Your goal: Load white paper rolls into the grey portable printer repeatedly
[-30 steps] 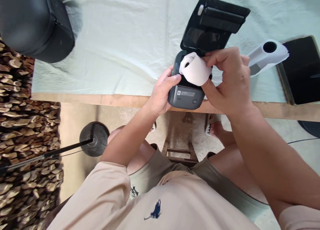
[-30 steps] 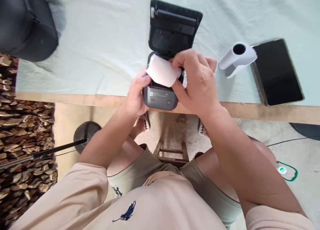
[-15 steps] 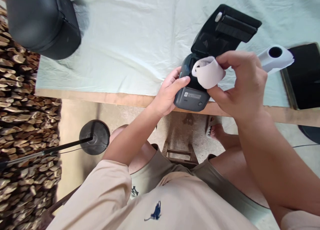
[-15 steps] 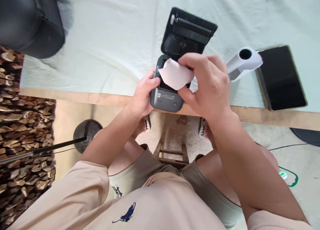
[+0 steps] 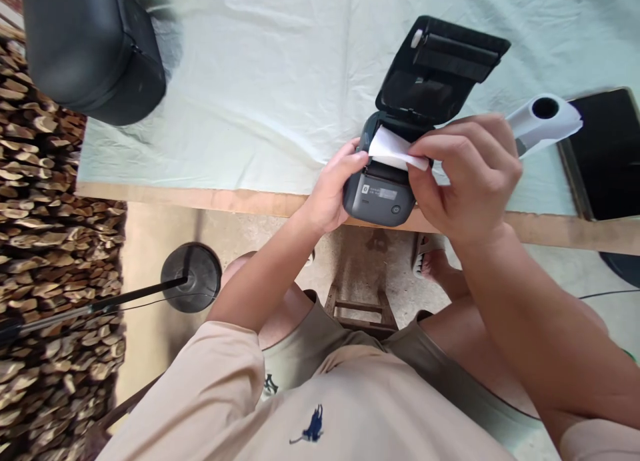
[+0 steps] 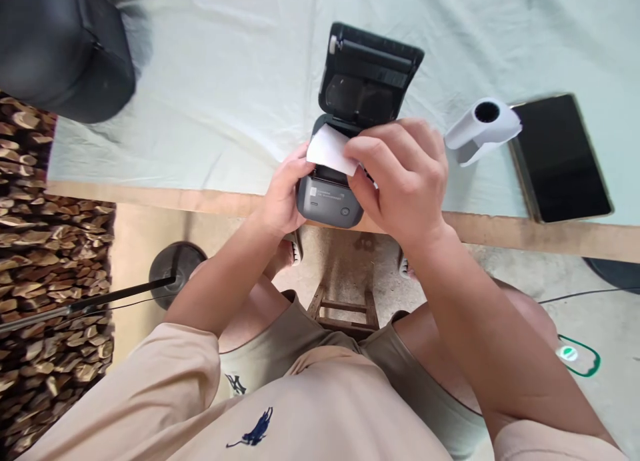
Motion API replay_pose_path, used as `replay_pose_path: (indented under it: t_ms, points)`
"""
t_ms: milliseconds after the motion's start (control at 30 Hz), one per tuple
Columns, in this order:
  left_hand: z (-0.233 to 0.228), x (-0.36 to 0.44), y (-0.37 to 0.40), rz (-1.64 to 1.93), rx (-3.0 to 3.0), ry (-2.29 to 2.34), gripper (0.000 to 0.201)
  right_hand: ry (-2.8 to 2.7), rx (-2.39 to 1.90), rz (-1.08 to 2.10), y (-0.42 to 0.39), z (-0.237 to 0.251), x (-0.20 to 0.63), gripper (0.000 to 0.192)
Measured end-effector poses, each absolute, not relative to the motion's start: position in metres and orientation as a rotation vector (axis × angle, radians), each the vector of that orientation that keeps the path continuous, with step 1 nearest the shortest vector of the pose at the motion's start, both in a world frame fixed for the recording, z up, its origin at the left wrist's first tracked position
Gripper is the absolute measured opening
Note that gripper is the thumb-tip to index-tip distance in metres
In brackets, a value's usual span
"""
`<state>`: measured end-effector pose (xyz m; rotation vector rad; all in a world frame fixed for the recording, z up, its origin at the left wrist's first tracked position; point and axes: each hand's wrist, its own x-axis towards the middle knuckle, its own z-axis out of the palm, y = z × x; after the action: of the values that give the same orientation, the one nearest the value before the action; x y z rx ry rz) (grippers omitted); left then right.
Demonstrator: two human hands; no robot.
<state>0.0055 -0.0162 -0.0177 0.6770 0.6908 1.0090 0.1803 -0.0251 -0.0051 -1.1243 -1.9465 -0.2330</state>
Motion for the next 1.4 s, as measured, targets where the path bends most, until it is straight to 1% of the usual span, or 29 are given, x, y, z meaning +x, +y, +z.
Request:
replay_pose_path:
  t_ms: [67, 167, 300, 400, 467, 567, 633, 700, 767, 867, 933, 1000, 1067, 1200, 1267, 1400]
  points:
    - [-0.016, 0.005, -0.015, 0.995, 0.652, 0.686, 0.024, -1.887, -1.070, -0.197, -0.026, -0.005, 0.177, 0.007]
    - [-0.017, 0.002, -0.013, 0.930, 0.611, 0.674, 0.037, -1.919, -1.002, -0.083, -0.028, -0.004, 0.173, 0.004]
    - [-0.021, -0.003, -0.013, 0.915, 0.676, 0.720, 0.030, -1.972, -0.888, 0.067, -0.029, -0.007, 0.174, 0.007]
    - [-0.021, -0.004, -0.015, 0.909, 0.764, 0.748, 0.034, -1.794, -0.873, 0.117, -0.028, -0.010, 0.178, 0.012]
    - [-0.020, -0.005, -0.017, 0.893, 0.793, 0.753, 0.038, -1.571, -0.986, 0.195, -0.029, -0.010, 0.179, 0.019]
    - [-0.017, -0.005, -0.017, 0.850, 0.826, 0.735, 0.046, -1.351, -1.123, 0.414, -0.030, -0.007, 0.179, 0.041]
    - [-0.015, -0.006, -0.017, 0.818, 0.837, 0.726, 0.047, -1.393, -1.067, 0.602, -0.028, -0.005, 0.179, 0.052]
    - [-0.013, -0.006, -0.016, 0.809, 0.831, 0.726, 0.046, -1.422, -0.956, 0.802, -0.023, -0.006, 0.180, 0.056]
    - [-0.014, -0.006, -0.016, 0.821, 0.824, 0.725, 0.046, -1.380, -0.903, 0.930, -0.018, -0.008, 0.184, 0.059]
    - [-0.016, -0.006, -0.016, 0.843, 0.816, 0.723, 0.047, -1.293, -0.935, 0.979, -0.013, -0.014, 0.195, 0.051]
    - [-0.018, -0.006, -0.015, 0.849, 0.806, 0.722, 0.048, -1.312, -0.988, 1.035, -0.011, -0.020, 0.200, 0.041]
    - [-0.019, -0.006, -0.015, 0.869, 0.787, 0.717, 0.049, -1.359, -1.025, 1.104, -0.011, -0.025, 0.201, 0.036]
    - [-0.020, -0.005, -0.016, 0.908, 0.761, 0.703, 0.050, -1.409, -1.027, 1.179, -0.013, -0.028, 0.196, 0.041]
    - [-0.020, -0.005, -0.019, 0.953, 0.782, 0.665, 0.052, -1.488, -0.964, 1.279, -0.021, -0.025, 0.177, 0.062]
    - [-0.019, -0.005, -0.021, 0.956, 0.827, 0.679, 0.046, -1.504, -0.916, 1.286, -0.025, -0.022, 0.170, 0.066]
    - [-0.018, -0.004, -0.024, 0.940, 0.851, 0.680, 0.035, -1.504, -0.876, 1.322, -0.027, -0.019, 0.168, 0.065]
